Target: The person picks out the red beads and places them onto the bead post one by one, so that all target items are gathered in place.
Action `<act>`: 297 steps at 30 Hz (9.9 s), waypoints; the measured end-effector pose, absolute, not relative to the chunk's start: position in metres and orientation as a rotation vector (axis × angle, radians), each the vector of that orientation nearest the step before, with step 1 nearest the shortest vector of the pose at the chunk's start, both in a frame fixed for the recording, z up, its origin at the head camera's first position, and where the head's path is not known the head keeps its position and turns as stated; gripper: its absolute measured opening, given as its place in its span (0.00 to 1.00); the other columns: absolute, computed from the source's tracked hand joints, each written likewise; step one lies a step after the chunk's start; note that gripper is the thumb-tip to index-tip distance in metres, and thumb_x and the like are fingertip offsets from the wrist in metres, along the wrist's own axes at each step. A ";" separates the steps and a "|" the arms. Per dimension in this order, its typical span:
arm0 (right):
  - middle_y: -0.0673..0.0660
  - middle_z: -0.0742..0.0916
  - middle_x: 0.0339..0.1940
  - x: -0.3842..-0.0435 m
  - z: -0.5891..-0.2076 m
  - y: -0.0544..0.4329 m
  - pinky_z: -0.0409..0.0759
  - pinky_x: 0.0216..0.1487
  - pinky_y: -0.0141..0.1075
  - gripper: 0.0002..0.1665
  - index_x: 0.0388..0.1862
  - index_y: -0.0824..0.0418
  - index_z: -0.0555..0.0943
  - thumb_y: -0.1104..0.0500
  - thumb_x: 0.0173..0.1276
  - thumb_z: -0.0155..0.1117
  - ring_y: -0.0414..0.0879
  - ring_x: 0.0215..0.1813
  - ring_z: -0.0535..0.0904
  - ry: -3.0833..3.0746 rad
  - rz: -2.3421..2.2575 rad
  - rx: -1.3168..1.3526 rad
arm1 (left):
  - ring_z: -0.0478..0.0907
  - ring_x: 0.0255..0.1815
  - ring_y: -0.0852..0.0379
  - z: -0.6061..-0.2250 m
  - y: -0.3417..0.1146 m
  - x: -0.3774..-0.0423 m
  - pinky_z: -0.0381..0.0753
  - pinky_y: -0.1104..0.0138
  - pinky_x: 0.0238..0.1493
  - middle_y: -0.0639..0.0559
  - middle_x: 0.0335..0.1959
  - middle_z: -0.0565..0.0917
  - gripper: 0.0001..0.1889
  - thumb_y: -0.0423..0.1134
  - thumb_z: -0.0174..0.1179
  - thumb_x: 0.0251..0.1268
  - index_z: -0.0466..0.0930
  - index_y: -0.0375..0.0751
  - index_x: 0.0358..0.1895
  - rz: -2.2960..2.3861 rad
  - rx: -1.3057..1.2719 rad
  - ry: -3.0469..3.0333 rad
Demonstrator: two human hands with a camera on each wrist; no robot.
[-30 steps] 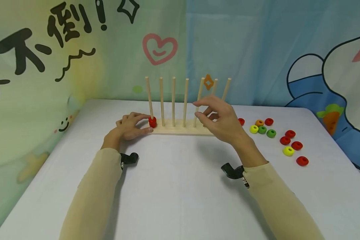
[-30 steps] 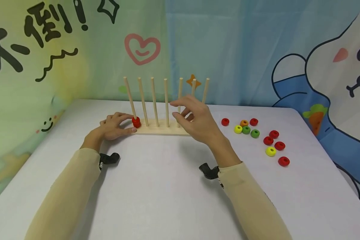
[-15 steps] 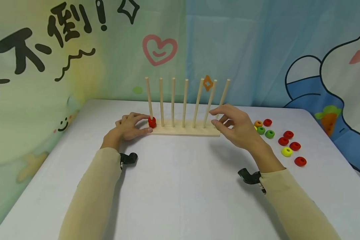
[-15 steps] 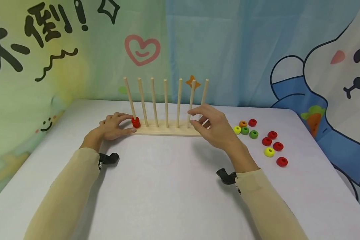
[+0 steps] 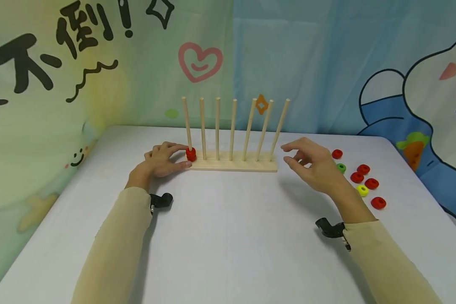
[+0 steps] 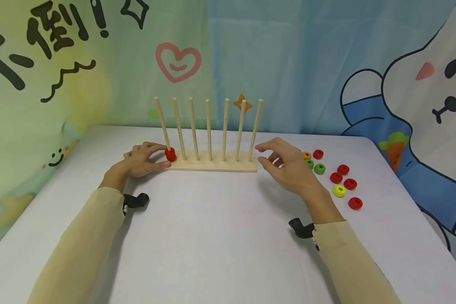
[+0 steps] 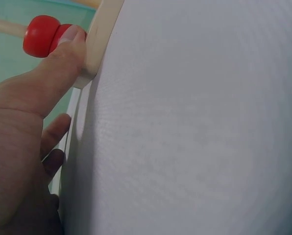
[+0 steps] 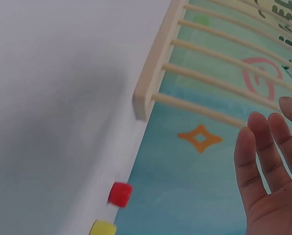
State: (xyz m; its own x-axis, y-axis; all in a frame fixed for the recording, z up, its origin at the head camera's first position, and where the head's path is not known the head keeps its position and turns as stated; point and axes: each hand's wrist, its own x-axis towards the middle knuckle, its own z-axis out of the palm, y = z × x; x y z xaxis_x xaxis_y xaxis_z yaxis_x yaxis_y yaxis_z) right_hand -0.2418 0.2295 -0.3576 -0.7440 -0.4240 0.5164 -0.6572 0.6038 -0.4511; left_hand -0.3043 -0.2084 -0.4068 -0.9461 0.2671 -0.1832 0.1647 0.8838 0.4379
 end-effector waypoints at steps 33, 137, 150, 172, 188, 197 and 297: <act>0.47 0.84 0.48 -0.222 -0.377 0.303 0.76 0.38 0.21 0.23 0.54 0.56 0.82 0.70 0.60 0.71 0.36 0.36 0.79 -2.543 0.779 0.686 | 0.48 0.72 0.35 -0.411 -0.209 -0.306 0.50 0.37 0.61 0.46 0.76 0.55 0.38 0.73 0.53 0.60 0.62 0.66 0.73 0.635 0.333 2.832; 0.72 0.75 0.56 -0.178 -0.387 0.417 0.80 0.41 0.61 0.18 0.55 0.64 0.77 0.62 0.67 0.66 0.71 0.48 0.75 -3.066 0.577 0.203 | 0.49 0.72 0.36 -0.408 -0.209 -0.303 0.51 0.40 0.60 0.47 0.76 0.56 0.37 0.72 0.55 0.59 0.64 0.67 0.72 0.664 0.316 2.836; 0.65 0.81 0.49 -0.184 -0.382 0.400 0.80 0.36 0.31 0.19 0.51 0.61 0.80 0.58 0.63 0.73 0.61 0.45 0.77 -3.000 0.568 0.265 | 0.48 0.73 0.36 -0.408 -0.208 -0.304 0.50 0.39 0.61 0.46 0.76 0.55 0.38 0.73 0.54 0.59 0.63 0.66 0.73 0.647 0.311 2.834; 0.58 0.82 0.49 -0.195 -0.381 0.368 0.66 0.41 0.12 0.26 0.59 0.59 0.80 0.67 0.61 0.72 0.45 0.45 0.74 -2.832 0.685 0.451 | 0.51 0.71 0.40 -0.413 -0.209 -0.304 0.51 0.41 0.60 0.50 0.75 0.57 0.37 0.74 0.54 0.59 0.65 0.69 0.71 0.687 0.327 2.847; 0.56 0.81 0.49 -0.211 -0.361 0.330 0.70 0.38 0.16 0.24 0.60 0.57 0.79 0.53 0.66 0.70 0.53 0.47 0.76 -2.844 0.756 0.431 | 0.51 0.71 0.38 -0.413 -0.210 -0.304 0.52 0.41 0.59 0.50 0.75 0.57 0.38 0.74 0.54 0.59 0.64 0.68 0.72 0.665 0.327 2.853; 0.48 0.82 0.46 -0.220 -0.361 0.311 0.71 0.42 0.19 0.22 0.60 0.52 0.81 0.56 0.66 0.70 0.35 0.43 0.72 -2.749 0.791 0.555 | 0.51 0.71 0.37 -0.412 -0.210 -0.304 0.53 0.40 0.59 0.48 0.76 0.56 0.38 0.74 0.54 0.59 0.63 0.68 0.72 0.659 0.332 2.848; 0.48 0.82 0.46 -0.267 -0.344 0.153 0.79 0.45 0.39 0.17 0.59 0.52 0.82 0.61 0.73 0.61 0.41 0.43 0.76 -2.445 1.160 1.165 | 0.50 0.72 0.37 -0.415 -0.208 -0.308 0.51 0.40 0.61 0.48 0.76 0.57 0.38 0.74 0.55 0.58 0.64 0.69 0.71 0.662 0.314 2.855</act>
